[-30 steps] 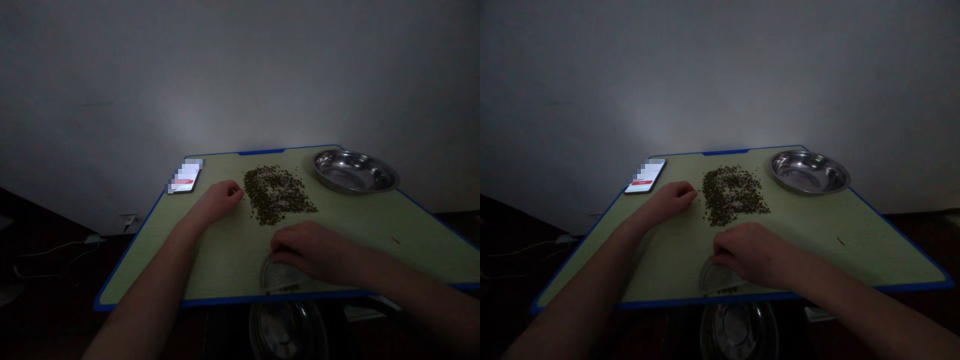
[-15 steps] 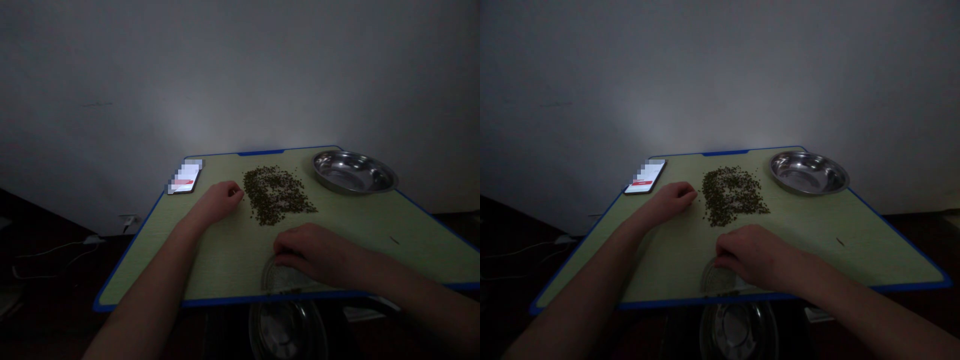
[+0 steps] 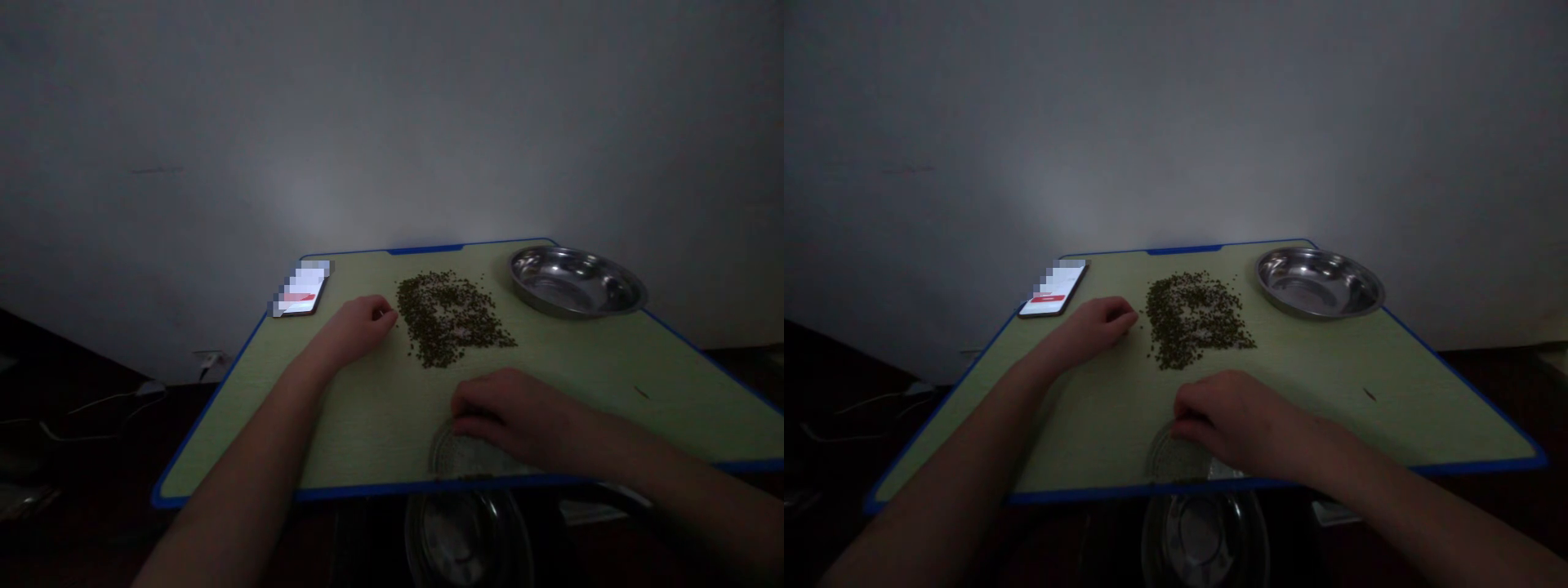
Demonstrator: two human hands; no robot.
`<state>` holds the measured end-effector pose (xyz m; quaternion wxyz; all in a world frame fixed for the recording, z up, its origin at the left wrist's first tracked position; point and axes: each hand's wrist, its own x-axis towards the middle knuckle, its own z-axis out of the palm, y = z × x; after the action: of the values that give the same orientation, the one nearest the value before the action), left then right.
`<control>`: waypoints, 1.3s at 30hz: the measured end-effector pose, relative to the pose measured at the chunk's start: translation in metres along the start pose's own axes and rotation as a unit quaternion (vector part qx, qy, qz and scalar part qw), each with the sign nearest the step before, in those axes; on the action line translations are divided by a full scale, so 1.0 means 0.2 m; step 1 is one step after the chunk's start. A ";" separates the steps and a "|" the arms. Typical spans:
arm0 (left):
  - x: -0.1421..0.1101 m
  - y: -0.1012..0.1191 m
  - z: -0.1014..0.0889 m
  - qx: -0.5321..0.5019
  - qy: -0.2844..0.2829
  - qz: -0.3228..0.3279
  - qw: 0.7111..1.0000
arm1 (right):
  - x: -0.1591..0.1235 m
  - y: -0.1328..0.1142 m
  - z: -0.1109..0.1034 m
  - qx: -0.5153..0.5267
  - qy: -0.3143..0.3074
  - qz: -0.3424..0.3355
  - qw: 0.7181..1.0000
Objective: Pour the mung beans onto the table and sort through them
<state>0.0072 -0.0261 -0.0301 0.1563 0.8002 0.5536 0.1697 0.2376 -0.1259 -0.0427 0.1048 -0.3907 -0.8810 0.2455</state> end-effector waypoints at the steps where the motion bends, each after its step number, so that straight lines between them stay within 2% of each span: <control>1: 0.00 0.00 0.00 0.000 -0.001 0.000 1.000 | 0.00 0.00 0.00 0.004 0.001 0.001 1.000; 12: 0.00 -0.01 0.00 0.005 0.003 0.001 1.000 | 0.01 -0.01 0.00 0.067 -0.009 0.033 0.997; 39: 0.00 0.00 0.00 0.009 -0.006 -0.005 1.000 | -0.01 0.01 0.00 0.088 -0.002 0.035 0.995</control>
<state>0.0066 -0.0253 -0.0302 0.1538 0.7996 0.5582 0.1590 0.2391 -0.1266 -0.0438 0.1283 -0.4102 -0.8417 0.3269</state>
